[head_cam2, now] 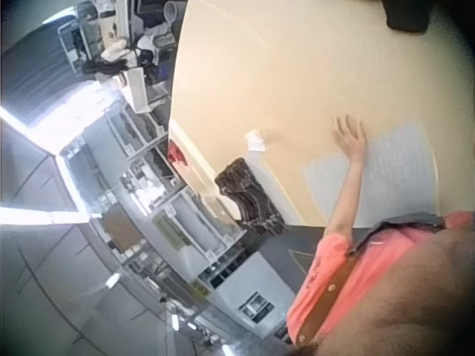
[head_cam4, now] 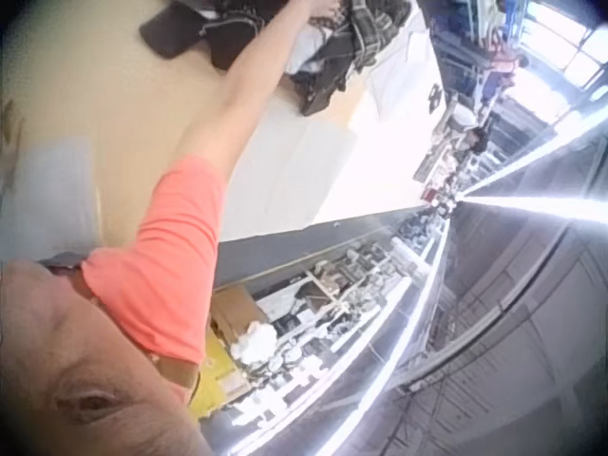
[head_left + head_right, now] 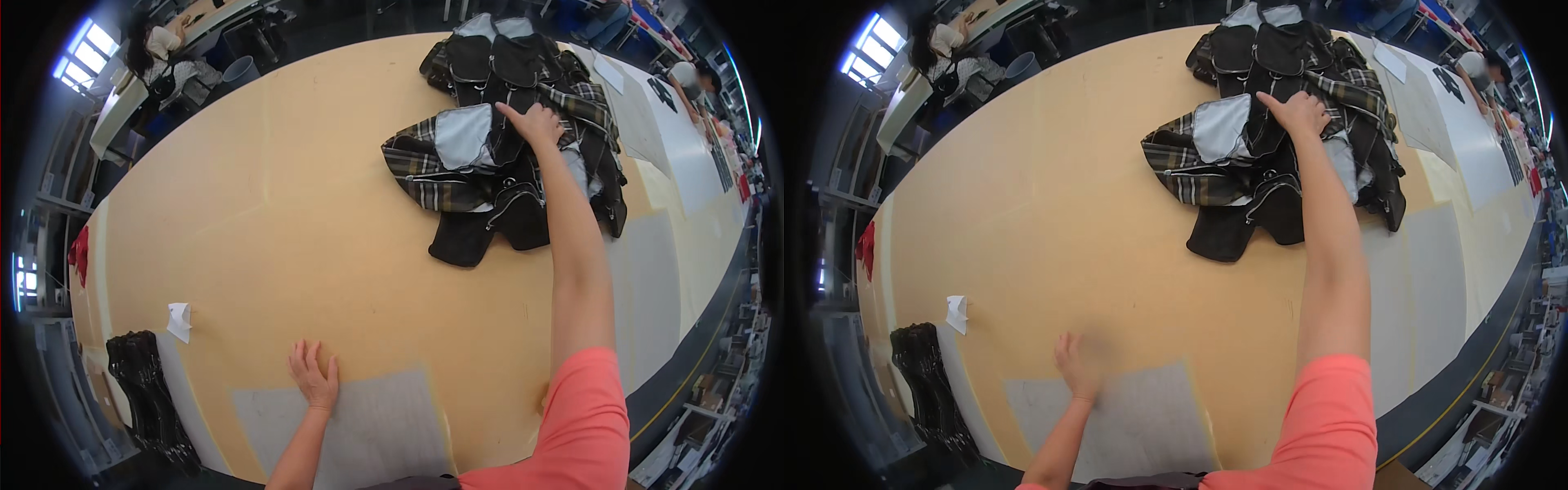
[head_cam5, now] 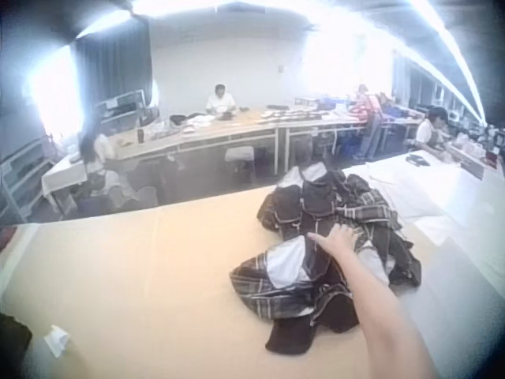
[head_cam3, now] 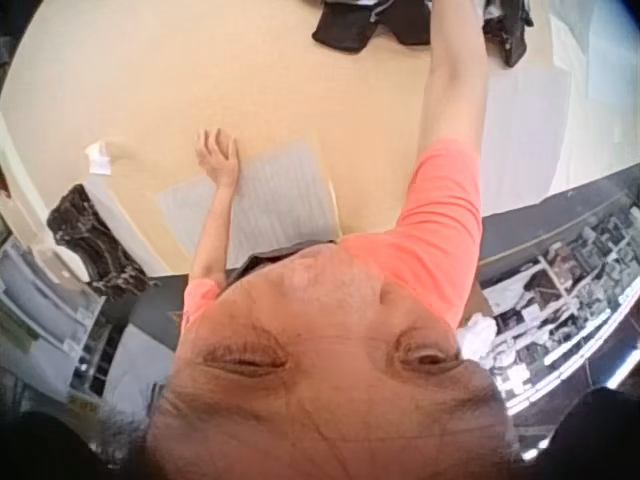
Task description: The person lays out plaid fabric pouches on a table, applies a liquid from a squeeze bottle to the edges, folds the pouches closed, and stacks them. The person repeats this process for multiple pouches.
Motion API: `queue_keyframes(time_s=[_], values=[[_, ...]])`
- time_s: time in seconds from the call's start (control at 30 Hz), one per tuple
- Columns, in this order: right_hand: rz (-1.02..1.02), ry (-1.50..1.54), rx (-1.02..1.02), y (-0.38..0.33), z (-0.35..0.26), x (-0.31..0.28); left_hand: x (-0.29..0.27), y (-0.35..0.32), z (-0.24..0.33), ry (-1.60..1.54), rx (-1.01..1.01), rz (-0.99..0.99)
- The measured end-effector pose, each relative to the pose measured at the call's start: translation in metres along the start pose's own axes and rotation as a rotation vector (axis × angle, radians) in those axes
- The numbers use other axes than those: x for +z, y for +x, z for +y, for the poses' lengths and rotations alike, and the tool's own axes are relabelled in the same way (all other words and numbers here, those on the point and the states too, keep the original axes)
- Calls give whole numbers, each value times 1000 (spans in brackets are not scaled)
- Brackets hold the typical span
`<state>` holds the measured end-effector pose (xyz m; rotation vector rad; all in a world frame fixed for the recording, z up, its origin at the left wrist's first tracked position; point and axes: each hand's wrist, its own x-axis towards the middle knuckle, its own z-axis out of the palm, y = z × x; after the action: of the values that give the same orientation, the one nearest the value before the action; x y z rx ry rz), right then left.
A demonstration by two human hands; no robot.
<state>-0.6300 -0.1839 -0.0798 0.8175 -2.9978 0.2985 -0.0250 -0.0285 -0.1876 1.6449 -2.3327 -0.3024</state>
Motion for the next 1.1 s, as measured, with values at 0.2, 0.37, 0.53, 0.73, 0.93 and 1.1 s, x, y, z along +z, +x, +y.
queue_keyframes(time_s=[0.2,0.37,0.53,0.73,0.93,1.1], values=[[61,1,21,34,-31,38,-1,1,0,58,43,-19],[-37,92,-37,28,-41,48,-2,0,0,83,49,-7],[71,150,-262,1,-44,52,1,7,11,65,63,-18],[223,310,-693,-117,-106,40,2,1,-2,86,36,-13],[169,394,-933,-240,-164,41,-5,6,6,29,52,-1],[-31,587,-1108,-275,-144,39,4,5,0,43,45,32]])
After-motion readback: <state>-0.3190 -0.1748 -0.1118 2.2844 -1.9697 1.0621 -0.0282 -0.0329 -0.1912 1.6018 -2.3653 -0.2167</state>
